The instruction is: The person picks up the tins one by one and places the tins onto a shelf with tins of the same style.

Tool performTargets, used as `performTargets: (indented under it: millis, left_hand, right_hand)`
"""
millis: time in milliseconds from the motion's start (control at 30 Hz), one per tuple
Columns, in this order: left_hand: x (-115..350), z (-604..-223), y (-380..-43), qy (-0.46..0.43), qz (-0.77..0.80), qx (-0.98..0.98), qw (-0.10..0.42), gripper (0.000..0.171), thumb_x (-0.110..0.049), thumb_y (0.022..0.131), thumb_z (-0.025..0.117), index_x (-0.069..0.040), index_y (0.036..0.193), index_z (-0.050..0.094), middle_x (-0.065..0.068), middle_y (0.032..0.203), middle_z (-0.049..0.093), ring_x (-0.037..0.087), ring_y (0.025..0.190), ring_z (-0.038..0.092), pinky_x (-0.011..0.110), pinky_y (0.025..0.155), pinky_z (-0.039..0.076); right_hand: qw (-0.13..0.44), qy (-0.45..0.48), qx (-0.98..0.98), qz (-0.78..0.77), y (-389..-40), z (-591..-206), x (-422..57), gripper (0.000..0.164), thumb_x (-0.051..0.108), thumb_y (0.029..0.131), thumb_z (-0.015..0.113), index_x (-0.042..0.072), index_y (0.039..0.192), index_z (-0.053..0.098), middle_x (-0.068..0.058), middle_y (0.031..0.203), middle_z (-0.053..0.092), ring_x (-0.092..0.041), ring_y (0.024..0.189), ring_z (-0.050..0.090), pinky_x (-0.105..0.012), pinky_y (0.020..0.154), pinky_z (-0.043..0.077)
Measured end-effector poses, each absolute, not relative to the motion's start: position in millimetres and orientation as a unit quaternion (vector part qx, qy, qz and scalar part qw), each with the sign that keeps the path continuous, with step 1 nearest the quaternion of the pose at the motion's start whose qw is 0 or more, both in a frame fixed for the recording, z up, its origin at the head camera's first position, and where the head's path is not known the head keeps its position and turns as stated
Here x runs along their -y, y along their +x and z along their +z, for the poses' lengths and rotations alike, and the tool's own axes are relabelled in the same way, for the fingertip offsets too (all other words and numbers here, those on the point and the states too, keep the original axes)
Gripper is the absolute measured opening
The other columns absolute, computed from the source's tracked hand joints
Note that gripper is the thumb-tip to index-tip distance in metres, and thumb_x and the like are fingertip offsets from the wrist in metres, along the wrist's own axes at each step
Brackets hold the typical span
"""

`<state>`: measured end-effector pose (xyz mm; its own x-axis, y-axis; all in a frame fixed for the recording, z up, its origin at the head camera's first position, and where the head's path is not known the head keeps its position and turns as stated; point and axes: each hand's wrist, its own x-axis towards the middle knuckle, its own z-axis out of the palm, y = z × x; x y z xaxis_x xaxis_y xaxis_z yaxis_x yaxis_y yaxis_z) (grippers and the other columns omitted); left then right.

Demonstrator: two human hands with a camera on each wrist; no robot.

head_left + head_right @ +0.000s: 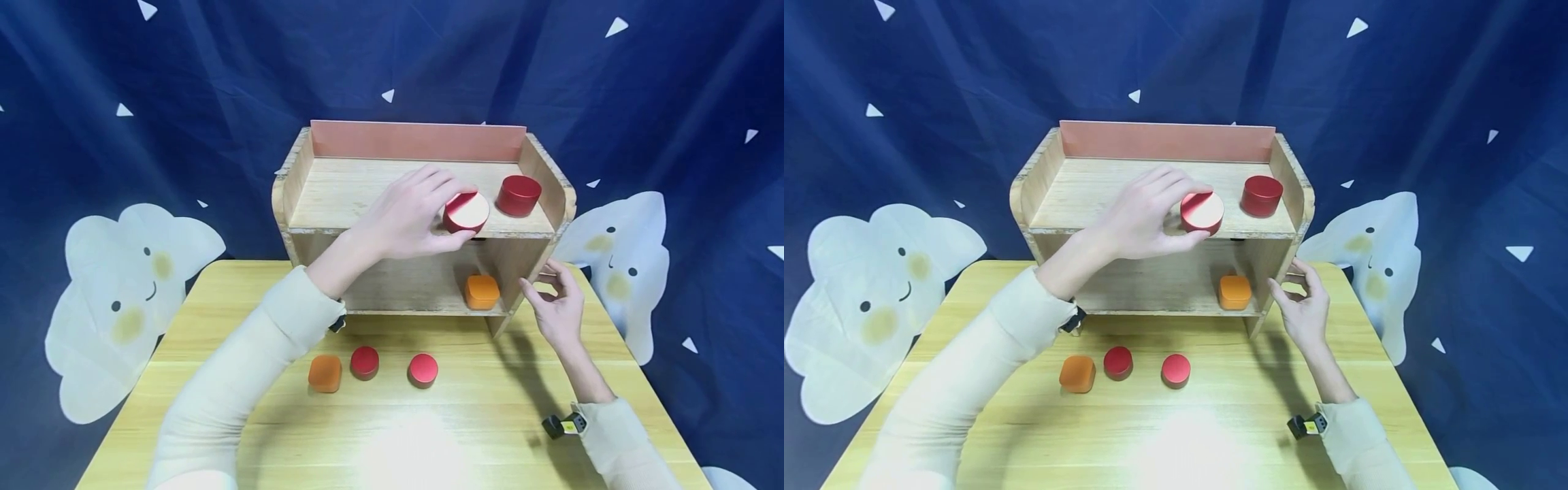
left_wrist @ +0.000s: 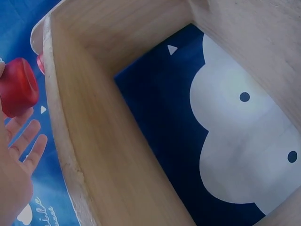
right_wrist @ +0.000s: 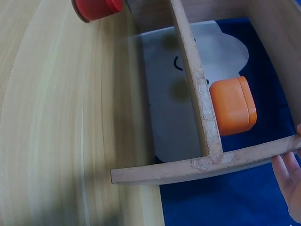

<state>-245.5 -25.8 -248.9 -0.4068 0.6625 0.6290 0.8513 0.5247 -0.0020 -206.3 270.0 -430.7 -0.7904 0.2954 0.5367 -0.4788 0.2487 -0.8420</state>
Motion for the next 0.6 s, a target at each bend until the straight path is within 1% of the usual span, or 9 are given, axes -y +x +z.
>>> performTargets:
  millis: [200,333,500,600]
  left_hand:
    - [17.2,-245.3,-251.6,-0.459,-0.141,0.832,0.277,0.051,-0.047,0.094,0.071,-0.011,0.131,0.069,0.005,0.121,0.072,0.023,0.109,0.060,0.032,0.096,0.052]
    - [13.3,-243.7,-257.4,-0.451,-0.130,0.844,0.261,0.053,-0.047,0.096,0.069,-0.011,0.134,0.067,0.006,0.126,0.071,0.024,0.110,0.059,0.033,0.095,0.051]
    - [11.9,-243.0,-264.9,-0.438,-0.130,0.857,0.239,0.054,-0.048,0.097,0.068,-0.013,0.138,0.065,0.005,0.128,0.069,0.023,0.110,0.057,0.033,0.090,0.050]
    - [12.0,-243.5,-267.8,-0.432,-0.130,0.862,0.231,0.055,-0.048,0.098,0.067,-0.014,0.140,0.064,0.005,0.128,0.069,0.023,0.112,0.057,0.033,0.090,0.050]
  right_hand:
    - [0.319,0.068,0.723,0.610,-205.4,-430.3,-270.0,0.047,-0.017,0.083,0.075,-0.011,0.128,0.065,0.019,0.103,0.071,0.006,0.086,0.070,-0.008,0.064,0.057]
    - [0.320,0.068,0.722,0.610,-204.8,-429.8,-269.9,0.046,-0.017,0.083,0.075,-0.011,0.128,0.065,0.018,0.103,0.071,0.005,0.086,0.070,-0.008,0.064,0.056]
    - [0.320,0.069,0.722,0.610,-204.5,-429.8,-270.0,0.047,-0.018,0.083,0.075,-0.012,0.128,0.065,0.019,0.103,0.071,0.006,0.086,0.070,-0.008,0.064,0.057]
    - [0.319,0.071,0.724,0.607,-204.8,-429.8,-270.1,0.047,-0.018,0.083,0.074,-0.012,0.129,0.064,0.020,0.104,0.071,0.007,0.086,0.070,-0.008,0.064,0.057]
